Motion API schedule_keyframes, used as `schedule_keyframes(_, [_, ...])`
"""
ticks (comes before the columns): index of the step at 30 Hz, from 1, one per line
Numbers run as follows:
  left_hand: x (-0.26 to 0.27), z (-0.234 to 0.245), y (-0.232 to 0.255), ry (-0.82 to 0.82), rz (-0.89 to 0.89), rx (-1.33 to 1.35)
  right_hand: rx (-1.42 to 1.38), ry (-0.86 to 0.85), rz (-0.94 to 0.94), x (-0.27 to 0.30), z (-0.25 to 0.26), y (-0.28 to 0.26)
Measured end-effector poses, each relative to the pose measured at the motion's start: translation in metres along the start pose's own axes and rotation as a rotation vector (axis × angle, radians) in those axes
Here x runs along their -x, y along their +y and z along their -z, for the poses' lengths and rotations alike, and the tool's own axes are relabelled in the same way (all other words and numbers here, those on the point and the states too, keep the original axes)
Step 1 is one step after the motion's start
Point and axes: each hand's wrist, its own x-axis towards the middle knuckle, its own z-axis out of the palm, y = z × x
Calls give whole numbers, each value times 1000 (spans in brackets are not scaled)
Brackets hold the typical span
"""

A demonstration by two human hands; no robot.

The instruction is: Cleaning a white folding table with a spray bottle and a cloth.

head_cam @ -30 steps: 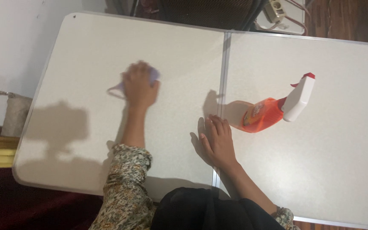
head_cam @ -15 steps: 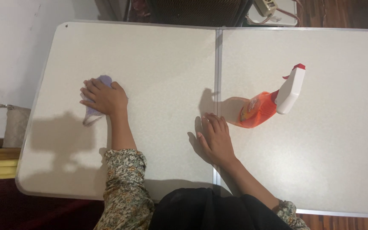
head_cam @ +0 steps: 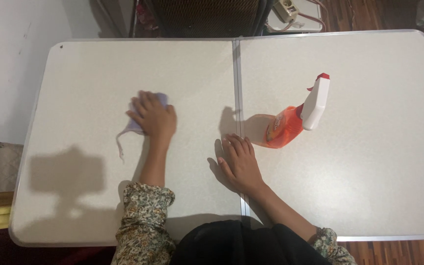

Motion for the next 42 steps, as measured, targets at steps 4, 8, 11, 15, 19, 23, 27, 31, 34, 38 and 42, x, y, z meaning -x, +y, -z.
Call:
schedule_keyframes(4, [24,-4,39,-36,-165,23,2,-13,-11,0,1,0])
schedule_keyframes(8, [55,1,71,-100,-340,35,-59,55,-25,1,-1,2])
schedule_keyframes(11, [78,7,88,-137,-472,69,-62,89,-42,3,-4,6])
schedule_keyframes(15, [94,4,97,-151,-663,177,-56,151,-57,3,-3,3])
schedule_keyframes(19, [91,23,95,-160,-908,125,-106,198,-66,4,-1,5])
schedule_keyframes(23, [82,39,90,-298,-1011,195,-85,205,-71,6,-2,5])
schedule_keyframes(27, [62,25,81,-312,-874,178,-69,189,-73,5,-1,4])
schedule_keyframes(31, [32,23,50,-245,-768,162,-83,190,-69,5,2,4])
schedule_keyframes(34, [12,17,19,-167,-576,85,-116,171,-91,4,1,3])
schedule_keyframes(38, [-10,15,-23,-32,-360,27,-73,144,-74,5,1,4])
schedule_keyframes(42, [-22,20,-61,4,-157,77,-100,164,-61,3,5,-1])
